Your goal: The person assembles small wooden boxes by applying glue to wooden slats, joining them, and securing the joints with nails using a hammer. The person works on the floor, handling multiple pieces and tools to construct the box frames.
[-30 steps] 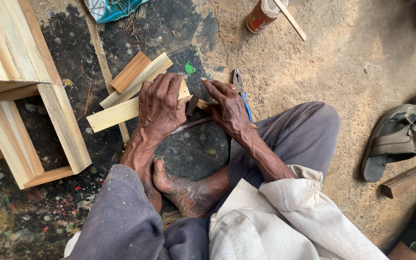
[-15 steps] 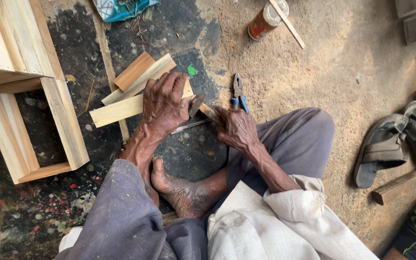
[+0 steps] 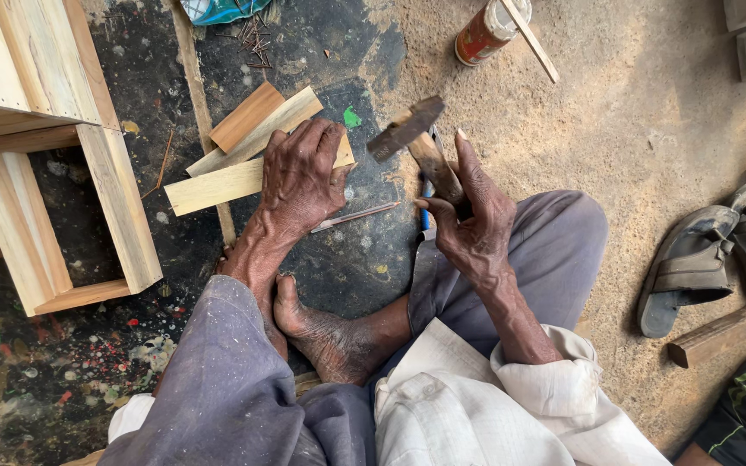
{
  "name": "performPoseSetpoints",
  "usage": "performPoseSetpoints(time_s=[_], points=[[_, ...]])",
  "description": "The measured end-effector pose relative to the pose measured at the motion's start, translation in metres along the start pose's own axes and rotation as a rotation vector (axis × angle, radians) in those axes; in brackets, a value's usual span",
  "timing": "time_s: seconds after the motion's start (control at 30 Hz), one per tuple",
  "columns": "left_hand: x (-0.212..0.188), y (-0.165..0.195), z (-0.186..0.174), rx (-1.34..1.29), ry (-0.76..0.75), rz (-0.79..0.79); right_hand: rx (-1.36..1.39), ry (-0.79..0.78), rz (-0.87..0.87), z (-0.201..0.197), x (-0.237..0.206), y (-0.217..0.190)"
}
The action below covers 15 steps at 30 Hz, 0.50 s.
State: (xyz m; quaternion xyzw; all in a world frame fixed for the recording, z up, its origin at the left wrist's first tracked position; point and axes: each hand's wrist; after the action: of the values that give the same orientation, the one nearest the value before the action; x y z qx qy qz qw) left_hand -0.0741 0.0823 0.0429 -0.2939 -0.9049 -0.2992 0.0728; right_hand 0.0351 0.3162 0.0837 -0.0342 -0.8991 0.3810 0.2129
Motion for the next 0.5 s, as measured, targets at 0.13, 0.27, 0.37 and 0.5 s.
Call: performPoseSetpoints(time_s=[0.13, 0.27, 0.37, 0.5], points=[[0.001, 0.002, -0.001, -0.006, 0.026, 0.011, 0.034, 0.028, -0.14, -0.005, 0.012, -0.021], [0.002, 0.002, -0.001, -0.045, 0.03, -0.017, -0.087, 0.056, -0.262, -0.01, 0.022, -0.037], [0.003, 0.001, -0.002, -0.042, 0.041, -0.014, -0.143, 0.06, -0.32, -0.011, 0.026, -0.046], [0.002, 0.0, -0.002, -0.042, 0.029, -0.022, -0.238, 0.004, -0.371, -0.009, 0.027, -0.055]])
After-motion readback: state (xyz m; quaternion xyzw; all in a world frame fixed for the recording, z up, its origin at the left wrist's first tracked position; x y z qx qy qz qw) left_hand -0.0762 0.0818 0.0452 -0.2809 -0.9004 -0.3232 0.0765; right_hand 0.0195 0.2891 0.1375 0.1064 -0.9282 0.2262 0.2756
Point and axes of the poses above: each hand's wrist, its own x-axis towards the middle knuckle, its own z-axis out of the palm, y = z × x, and after that the axes turned 9 degrees about y, right-handed
